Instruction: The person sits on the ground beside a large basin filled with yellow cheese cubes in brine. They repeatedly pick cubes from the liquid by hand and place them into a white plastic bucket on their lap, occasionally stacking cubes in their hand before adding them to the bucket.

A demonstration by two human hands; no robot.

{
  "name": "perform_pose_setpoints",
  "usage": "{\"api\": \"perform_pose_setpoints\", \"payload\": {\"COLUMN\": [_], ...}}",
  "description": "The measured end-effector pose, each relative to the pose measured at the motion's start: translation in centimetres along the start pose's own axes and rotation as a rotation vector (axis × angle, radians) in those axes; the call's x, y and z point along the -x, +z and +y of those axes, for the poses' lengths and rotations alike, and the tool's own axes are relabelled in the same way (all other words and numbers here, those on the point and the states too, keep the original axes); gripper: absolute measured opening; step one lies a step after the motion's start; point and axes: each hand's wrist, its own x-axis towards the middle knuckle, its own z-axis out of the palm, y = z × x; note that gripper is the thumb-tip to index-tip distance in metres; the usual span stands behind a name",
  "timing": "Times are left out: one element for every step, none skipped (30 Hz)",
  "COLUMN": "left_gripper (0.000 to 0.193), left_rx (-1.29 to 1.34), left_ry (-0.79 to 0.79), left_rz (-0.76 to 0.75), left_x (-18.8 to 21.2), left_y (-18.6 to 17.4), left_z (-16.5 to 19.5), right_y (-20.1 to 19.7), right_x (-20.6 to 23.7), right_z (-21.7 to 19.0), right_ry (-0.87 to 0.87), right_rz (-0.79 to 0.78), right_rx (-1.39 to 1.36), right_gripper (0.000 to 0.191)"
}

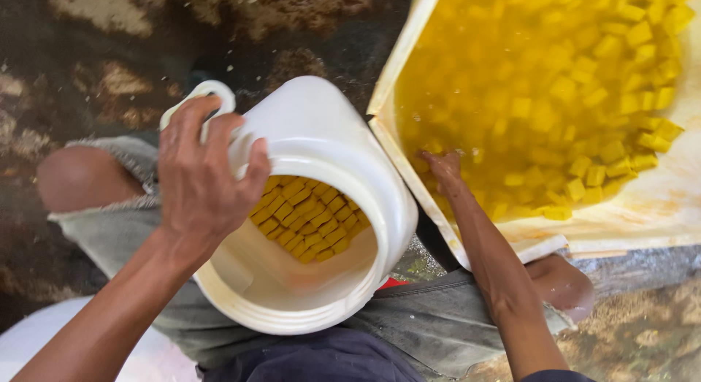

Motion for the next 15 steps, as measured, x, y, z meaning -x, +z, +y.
{"api": "perform_pose_setpoints", "payload": {"left_gripper": [0.035,0.035,0.036,0.036,0.037,0.038,0.039,0.041,0.042,0.044,0.045,0.046,0.047,0.047,0.047], "left_rx": [-0.001,-0.004,-0.005,-0.001,0.003,0.01,0.014,0.013,0.017,0.033,0.048,0.063,0.075,0.091,0.111], "left_ry": [0.007,0.01,0.018,0.018,0.017,0.021,0.018,0.017,0.016,0.006,-0.003,-0.006,-0.012,-0.016,-0.017], "left_rz": [0.009,0.016,0.024,0.046,0.064,0.079,0.086,0.098,0.106,0.113,0.118,0.124,0.123,0.12,0.117], "left_x": [-0.1,-0.2,-0.3,-0.4,-0.5,-0.5,-0.6,-0.7,-0.8,-0.8,-0.8,-0.8,-0.8,-0.8,-0.7], "left_y": [0.2,0.4,0.6,0.7,0.8,0.9,1.1,1.1,1.2,1.3,1.4,1.4,1.4,1.5,1.5], "left_z": [-0.2,-0.5,-0.8,-1.0,-1.2,-1.3,-1.3,-1.5,-1.6,-1.6,-1.7,-1.8,-2.0,-2.1,-2.2], "right_y": [0.4,0.9,1.3,1.7,2.0,2.0,1.5,1.3,0.7,-0.6,-1.5,-2.4,-3.4,-4.6,-5.9], "right_x": [0.0,-0.1,-0.2,-0.5,-0.6,-0.3,-0.3,-0.2,0.0,0.7,1.6,2.6,3.9,5.4,7.3], "right_z": [-0.4,-0.7,-1.1,-1.5,-1.9,-2.4,-2.7,-2.8,-2.9,-3.1,-3.6,-4.3,-5.3,-6.6,-8.2], "right_ry": [-0.016,-0.034,0.001,0.032,0.067,0.125,0.18,0.232,0.208,0.195,0.189,0.14,0.076,0.0,-0.084], "right_rz": [0.001,-0.001,0.019,0.041,0.06,0.024,-0.01,-0.047,-0.249,-0.45,-0.603,-0.694,-0.8,-0.876,-0.943], "right_rx": [0.104,0.208,0.17,0.131,0.093,-0.039,-0.174,-0.311,-0.509,-0.702,-0.849,-0.942,-1.039,-1.107,-1.164], "right_gripper": [0.028,0.031,0.031,0.03,0.03,0.03,0.033,0.038,0.036,0.035,0.041,0.048,0.055,0.061,0.068]}}
